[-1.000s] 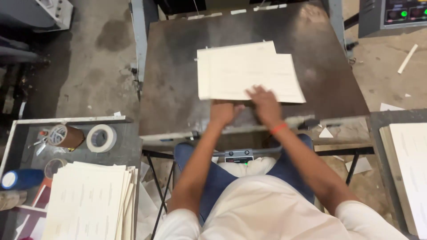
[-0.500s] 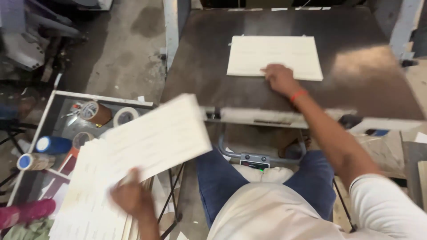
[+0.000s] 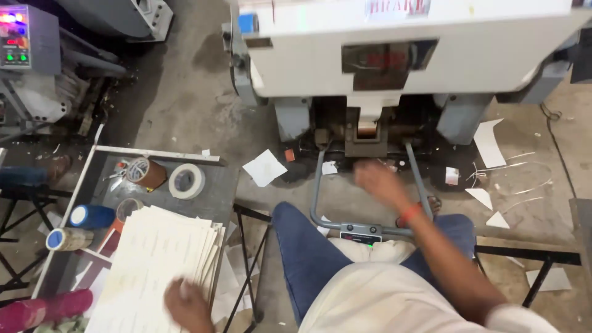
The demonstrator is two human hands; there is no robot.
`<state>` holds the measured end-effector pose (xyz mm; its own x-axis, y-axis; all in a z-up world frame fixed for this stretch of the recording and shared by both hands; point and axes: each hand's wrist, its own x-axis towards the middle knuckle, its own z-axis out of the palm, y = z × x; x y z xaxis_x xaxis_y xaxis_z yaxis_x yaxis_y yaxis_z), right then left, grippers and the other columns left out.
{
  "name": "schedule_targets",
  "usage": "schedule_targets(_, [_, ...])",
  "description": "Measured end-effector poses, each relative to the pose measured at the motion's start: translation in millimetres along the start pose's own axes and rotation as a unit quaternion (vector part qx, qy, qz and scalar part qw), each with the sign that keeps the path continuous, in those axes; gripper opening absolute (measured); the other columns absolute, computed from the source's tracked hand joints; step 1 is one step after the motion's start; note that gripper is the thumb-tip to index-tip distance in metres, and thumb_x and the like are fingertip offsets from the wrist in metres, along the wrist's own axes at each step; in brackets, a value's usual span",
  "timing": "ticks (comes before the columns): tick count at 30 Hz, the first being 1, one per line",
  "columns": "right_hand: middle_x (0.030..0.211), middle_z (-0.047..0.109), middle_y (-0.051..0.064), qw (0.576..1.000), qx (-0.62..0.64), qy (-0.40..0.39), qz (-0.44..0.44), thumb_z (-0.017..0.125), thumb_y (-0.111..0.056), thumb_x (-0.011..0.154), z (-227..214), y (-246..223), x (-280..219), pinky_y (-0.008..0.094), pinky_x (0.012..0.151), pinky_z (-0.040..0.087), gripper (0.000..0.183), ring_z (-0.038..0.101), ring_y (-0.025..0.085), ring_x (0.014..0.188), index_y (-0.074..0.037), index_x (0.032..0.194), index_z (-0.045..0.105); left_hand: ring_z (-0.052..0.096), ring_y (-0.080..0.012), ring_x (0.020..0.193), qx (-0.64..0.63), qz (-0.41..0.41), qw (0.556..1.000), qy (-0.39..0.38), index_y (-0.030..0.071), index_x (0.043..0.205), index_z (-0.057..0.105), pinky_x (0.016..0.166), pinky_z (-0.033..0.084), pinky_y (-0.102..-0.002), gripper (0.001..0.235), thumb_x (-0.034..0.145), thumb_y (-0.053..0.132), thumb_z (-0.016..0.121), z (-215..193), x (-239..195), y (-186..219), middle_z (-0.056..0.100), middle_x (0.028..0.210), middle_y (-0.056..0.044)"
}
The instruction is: Operating a printing or stamping machine by manually placing and removing sheets of paper.
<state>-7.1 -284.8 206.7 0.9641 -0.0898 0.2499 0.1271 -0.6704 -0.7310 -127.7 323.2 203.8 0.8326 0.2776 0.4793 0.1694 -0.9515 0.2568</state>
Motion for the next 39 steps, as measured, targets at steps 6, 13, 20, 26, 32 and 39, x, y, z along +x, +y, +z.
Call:
schedule_targets(6, [0.097, 0.08, 0.009, 0.97, -0.038, -0.143, 0.193, 0.072, -0.023, 0.086, -62, 91, -177, 0.035, 0.084, 0.058, 0.021, 0.076, 0.021, 0.089, -0.011, 0.101, 0.082, 0.066, -0.0347, 0.115, -0.26, 0.125, 0.937, -0.196, 0.008, 0.113, 0.074, 0.099, 0.05, -0.043, 0.023, 0.095, 0.015, 0.062, 123, 33, 142, 0.071, 0.121, -0.016])
schedule_targets(13, [0.105, 0.074, 0.024, 0.855, -0.304, 0.268, 0.325, 0.06, -0.023, 0.108, -285, 148, -300, 0.043, 0.096, 0.055, 0.027, 0.071, 0.036, 0.1, -0.001, 0.112, 0.076, 0.069, -0.034, 0.104, -0.24, 0.313, 0.705, -0.59, 0.01, 0.118, 0.073, 0.092, 0.054, -0.043, 0.034, 0.09, 0.03, 0.072, 199, -51, 317, 0.073, 0.113, -0.017])
schedule_targets(20, [0.147, 0.048, 0.044, 0.71, -0.564, 0.233, 0.351, 0.079, -0.058, 0.083, -208, 76, -380, 0.072, 0.099, 0.035, 0.1, 0.046, 0.059, 0.139, 0.013, 0.146, 0.052, 0.072, -0.0309, 0.096, -0.272, 0.334, 0.626, -0.65, 0.008, 0.109, 0.076, 0.086, 0.055, -0.041, 0.03, 0.087, 0.029, 0.075, 211, -67, 322, 0.076, 0.105, -0.015])
schedule_targets(26, [0.142, 0.051, 0.034, 0.757, -0.466, 0.289, 0.356, 0.064, -0.017, 0.097, -216, 59, -386, 0.068, 0.099, 0.036, 0.045, 0.046, 0.052, 0.133, 0.007, 0.133, 0.052, 0.071, -0.0238, 0.086, -0.388, 0.141, 0.661, -0.626, 0.006, 0.11, 0.073, 0.08, 0.056, -0.036, 0.027, 0.094, 0.026, 0.069, 213, -64, 310, 0.077, 0.095, -0.012])
schedule_targets(32, [0.116, 0.068, 0.026, 0.819, -0.407, 0.27, 0.3, 0.07, -0.016, 0.09, -248, 235, -516, 0.041, 0.098, 0.053, 0.036, 0.067, 0.038, 0.106, 0.008, 0.117, 0.065, 0.07, -0.0223, 0.085, -0.355, 0.21, 0.66, -0.628, 0.005, 0.109, 0.075, 0.08, 0.054, -0.035, 0.023, 0.093, 0.021, 0.069, 170, -46, 320, 0.075, 0.093, -0.013])
schedule_targets(39, [0.088, 0.066, 0.021, 0.722, -0.403, 0.184, 0.531, 0.04, -0.011, 0.115, -308, 314, -498, 0.051, 0.068, 0.055, 0.033, 0.065, 0.034, 0.074, 0.006, 0.098, 0.061, 0.071, -0.0277, 0.092, -0.505, 0.3, 0.644, -0.491, 0.004, 0.108, 0.075, 0.083, 0.055, -0.037, 0.018, 0.098, 0.016, 0.066, 100, -14, 379, 0.074, 0.102, -0.014])
